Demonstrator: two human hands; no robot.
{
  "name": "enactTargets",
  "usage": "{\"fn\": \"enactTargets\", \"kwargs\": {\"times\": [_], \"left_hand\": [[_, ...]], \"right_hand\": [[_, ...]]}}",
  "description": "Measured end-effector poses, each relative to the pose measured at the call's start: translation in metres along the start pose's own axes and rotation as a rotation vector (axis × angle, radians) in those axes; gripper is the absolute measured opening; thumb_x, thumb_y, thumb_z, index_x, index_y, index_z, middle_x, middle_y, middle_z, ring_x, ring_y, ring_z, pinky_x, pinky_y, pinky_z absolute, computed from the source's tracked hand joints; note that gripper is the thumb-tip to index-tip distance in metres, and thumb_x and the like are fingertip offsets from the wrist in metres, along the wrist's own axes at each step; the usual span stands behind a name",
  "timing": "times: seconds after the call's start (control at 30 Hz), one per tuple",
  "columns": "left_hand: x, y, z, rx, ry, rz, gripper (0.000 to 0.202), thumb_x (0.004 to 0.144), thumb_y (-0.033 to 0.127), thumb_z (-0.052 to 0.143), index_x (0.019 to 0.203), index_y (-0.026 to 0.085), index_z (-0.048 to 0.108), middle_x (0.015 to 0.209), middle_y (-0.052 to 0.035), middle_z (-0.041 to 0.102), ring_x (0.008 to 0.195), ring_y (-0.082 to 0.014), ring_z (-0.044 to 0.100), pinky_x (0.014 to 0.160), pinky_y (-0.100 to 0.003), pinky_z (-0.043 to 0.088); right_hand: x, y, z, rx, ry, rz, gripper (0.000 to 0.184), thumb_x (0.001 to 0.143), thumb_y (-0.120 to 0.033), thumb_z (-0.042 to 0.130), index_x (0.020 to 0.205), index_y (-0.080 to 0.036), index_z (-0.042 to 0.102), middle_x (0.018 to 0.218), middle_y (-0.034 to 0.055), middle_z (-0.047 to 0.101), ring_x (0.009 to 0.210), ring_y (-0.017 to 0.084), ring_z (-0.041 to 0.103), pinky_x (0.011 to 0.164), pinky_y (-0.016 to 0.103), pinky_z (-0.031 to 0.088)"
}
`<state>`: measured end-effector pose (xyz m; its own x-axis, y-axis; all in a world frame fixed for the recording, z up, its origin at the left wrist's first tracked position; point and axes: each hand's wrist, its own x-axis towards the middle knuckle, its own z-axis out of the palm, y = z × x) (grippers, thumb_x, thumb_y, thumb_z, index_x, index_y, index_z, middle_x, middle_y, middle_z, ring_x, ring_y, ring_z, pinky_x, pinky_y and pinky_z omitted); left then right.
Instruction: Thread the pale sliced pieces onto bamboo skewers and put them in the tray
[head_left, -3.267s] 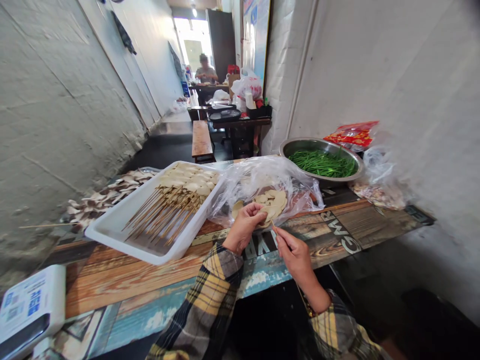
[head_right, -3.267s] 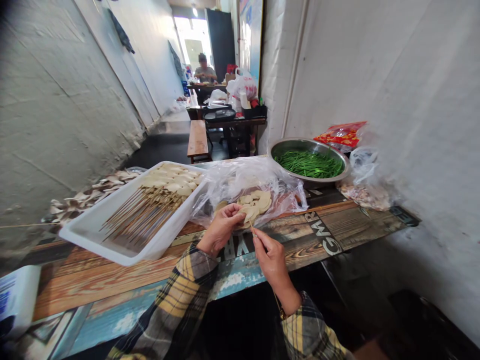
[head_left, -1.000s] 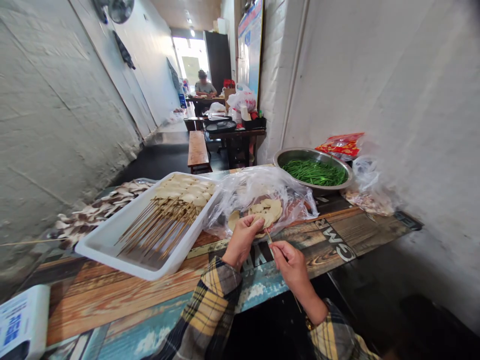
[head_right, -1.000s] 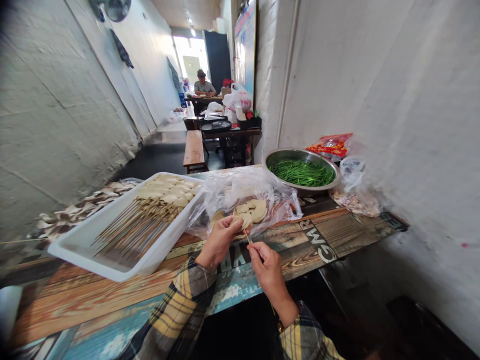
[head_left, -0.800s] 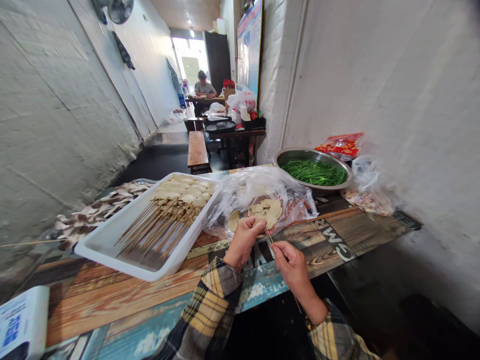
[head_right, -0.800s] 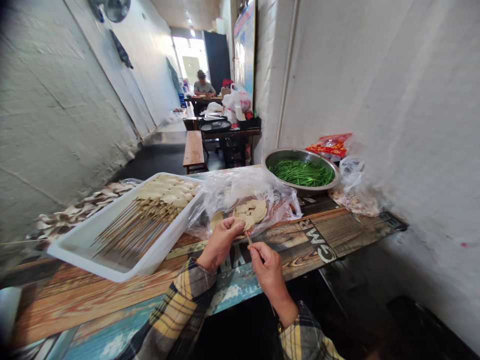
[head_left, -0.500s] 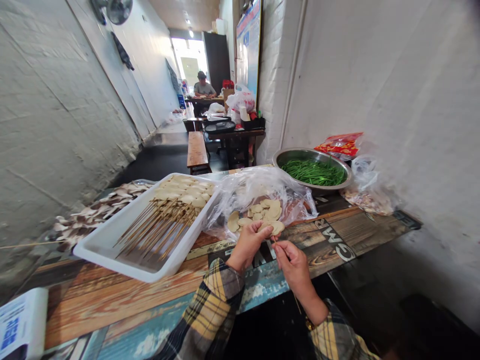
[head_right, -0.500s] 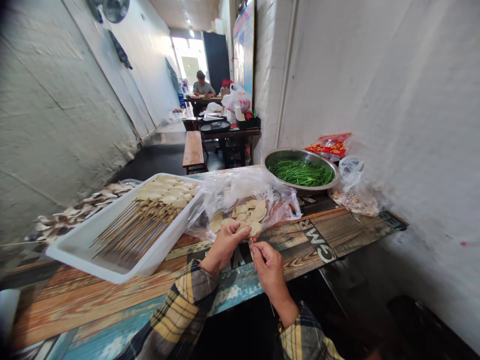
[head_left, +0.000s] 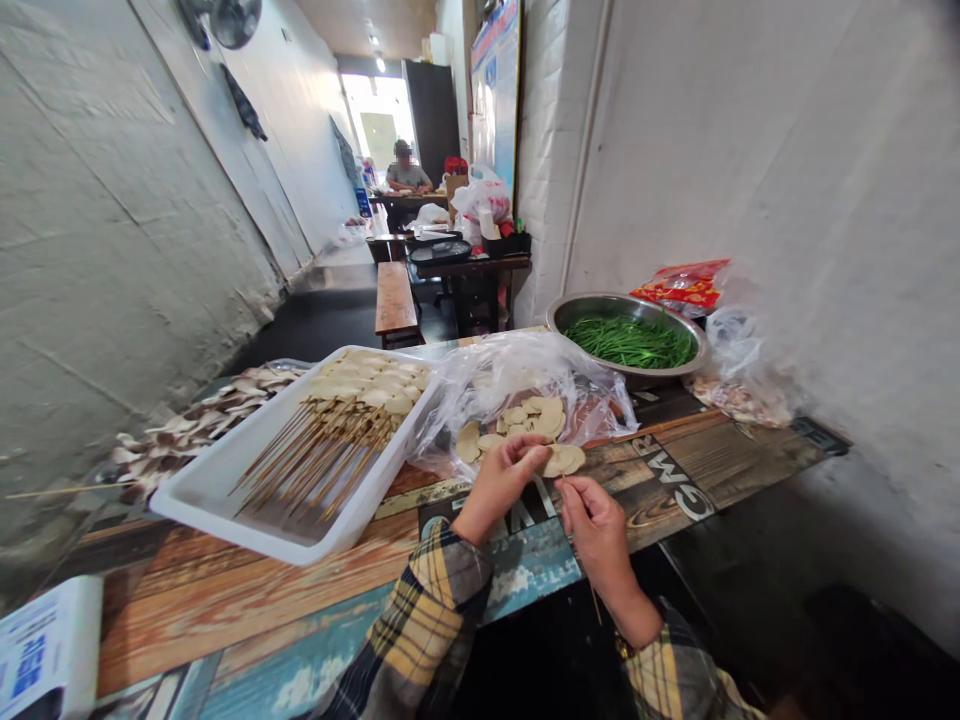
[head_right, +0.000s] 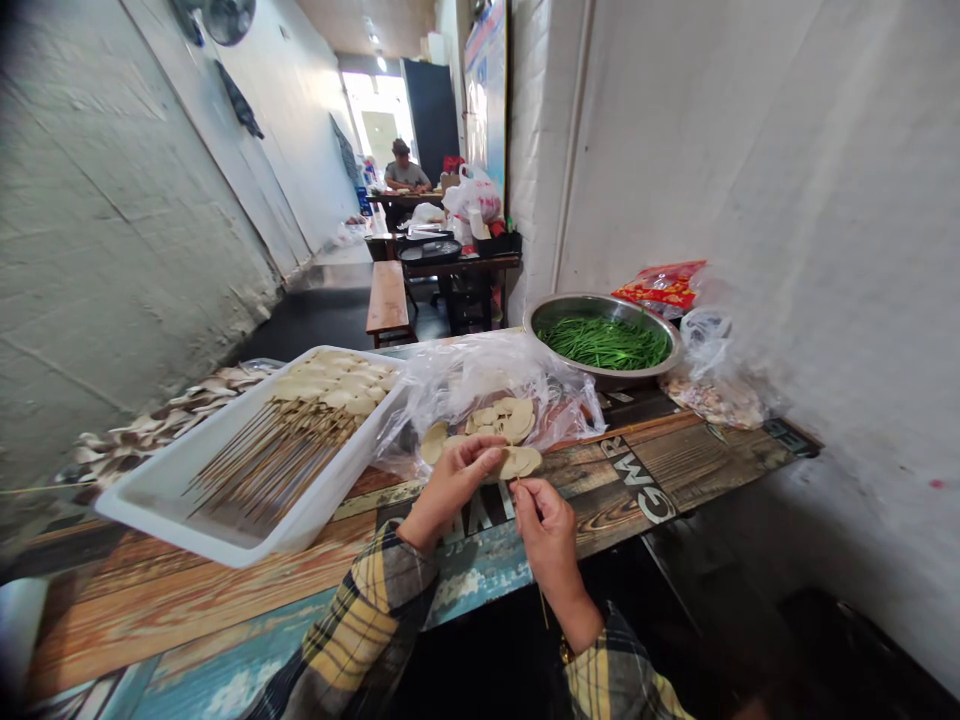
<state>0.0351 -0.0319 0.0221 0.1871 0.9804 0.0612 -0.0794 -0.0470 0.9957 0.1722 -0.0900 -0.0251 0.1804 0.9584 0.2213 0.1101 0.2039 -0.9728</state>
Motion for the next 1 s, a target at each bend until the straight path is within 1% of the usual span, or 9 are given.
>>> {"fn": "enactTargets", "kwargs": {"times": [0.07, 0.17, 0.27, 0.33, 0.4, 0.53, 0.67, 0.77, 1.0], "left_hand": [[0.003, 0.004, -0.009, -0.012, 0.103, 0.023, 0.037, 0.075, 0.045, 0.067, 0.095, 0.014, 0.067, 0.084, -0.0073, 0.072, 0.07, -0.0159, 0.063, 0.067, -0.027, 0.046], [0.009, 0.007, -0.024, -0.022, 0.264, 0.062, 0.035, 0.075, 0.046, 0.065, 0.09, 0.015, 0.066, 0.078, -0.0061, 0.071, 0.064, -0.0151, 0.062, 0.065, -0.027, 0.047], [0.013, 0.003, -0.036, 0.017, 0.339, 0.083, 0.032, 0.074, 0.044, 0.065, 0.088, 0.015, 0.066, 0.075, -0.0049, 0.07, 0.062, -0.0153, 0.061, 0.062, -0.027, 0.046], [0.015, 0.0, -0.041, 0.144, 0.339, 0.107, 0.027, 0.077, 0.041, 0.061, 0.085, 0.015, 0.067, 0.073, -0.0045, 0.07, 0.062, -0.0157, 0.06, 0.062, -0.027, 0.045], [0.016, -0.003, -0.044, 0.363, 0.313, 0.154, 0.021, 0.08, 0.035, 0.058, 0.082, 0.016, 0.068, 0.073, -0.0045, 0.069, 0.065, -0.0167, 0.06, 0.064, -0.027, 0.043], [0.009, -0.003, -0.046, 0.818, 0.184, 0.262, 0.014, 0.083, 0.023, 0.055, 0.081, 0.018, 0.068, 0.082, -0.0059, 0.067, 0.079, -0.0188, 0.061, 0.072, -0.029, 0.042], [-0.005, -0.002, -0.049, 1.153, 0.155, 0.269, 0.011, 0.084, 0.023, 0.055, 0.081, 0.018, 0.065, 0.084, -0.0066, 0.061, 0.085, -0.021, 0.057, 0.076, -0.031, 0.041], [-0.012, -0.003, -0.049, 1.262, 0.157, 0.267, 0.008, 0.083, 0.026, 0.059, 0.082, 0.019, 0.063, 0.088, -0.0068, 0.059, 0.09, -0.0227, 0.056, 0.079, -0.033, 0.041], [-0.014, -0.008, -0.044, 1.309, 0.151, 0.3, 0.006, 0.084, 0.023, 0.057, 0.088, 0.019, 0.059, 0.092, -0.0071, 0.057, 0.091, -0.0232, 0.054, 0.079, -0.034, 0.04]], "right_hand": [[0.001, 0.001, 0.0, 0.046, 0.028, 0.033, 0.032, 0.09, -0.045, 0.053, 0.085, -0.015, 0.063, 0.049, -0.0073, 0.041, 0.044, 0.009, 0.037, 0.044, 0.021, 0.031], [0.003, 0.003, 0.001, 0.113, 0.056, 0.072, 0.033, 0.089, -0.047, 0.055, 0.089, -0.015, 0.063, 0.05, -0.0077, 0.04, 0.043, 0.009, 0.036, 0.043, 0.021, 0.029], [0.004, 0.004, 0.001, 0.132, 0.055, 0.087, 0.033, 0.087, -0.048, 0.057, 0.089, -0.015, 0.063, 0.049, -0.0079, 0.041, 0.043, 0.009, 0.036, 0.042, 0.021, 0.028], [0.005, 0.004, 0.002, 0.128, 0.049, 0.087, 0.033, 0.087, -0.048, 0.057, 0.087, -0.016, 0.063, 0.048, -0.0083, 0.041, 0.042, 0.009, 0.035, 0.042, 0.021, 0.028], [0.006, 0.005, 0.002, 0.114, 0.048, 0.078, 0.032, 0.087, -0.047, 0.057, 0.085, -0.016, 0.063, 0.048, -0.0087, 0.041, 0.042, 0.009, 0.035, 0.042, 0.021, 0.028], [0.007, 0.003, 0.003, 0.092, 0.059, 0.054, 0.032, 0.087, -0.047, 0.057, 0.082, -0.016, 0.063, 0.047, -0.0084, 0.041, 0.042, 0.009, 0.037, 0.043, 0.021, 0.03], [0.008, 0.001, 0.004, 0.093, 0.064, 0.03, 0.033, 0.086, -0.047, 0.058, 0.08, -0.016, 0.064, 0.046, -0.008, 0.042, 0.042, 0.009, 0.037, 0.043, 0.021, 0.031], [0.007, 0.001, 0.005, 0.075, 0.075, 0.009, 0.035, 0.084, -0.049, 0.058, 0.079, -0.016, 0.065, 0.046, -0.0074, 0.043, 0.042, 0.01, 0.038, 0.043, 0.021, 0.032], [0.006, 0.003, 0.006, 0.058, 0.064, 0.001, 0.037, 0.084, -0.052, 0.058, 0.079, -0.015, 0.065, 0.045, -0.0072, 0.043, 0.041, 0.01, 0.037, 0.042, 0.021, 0.031]]}}
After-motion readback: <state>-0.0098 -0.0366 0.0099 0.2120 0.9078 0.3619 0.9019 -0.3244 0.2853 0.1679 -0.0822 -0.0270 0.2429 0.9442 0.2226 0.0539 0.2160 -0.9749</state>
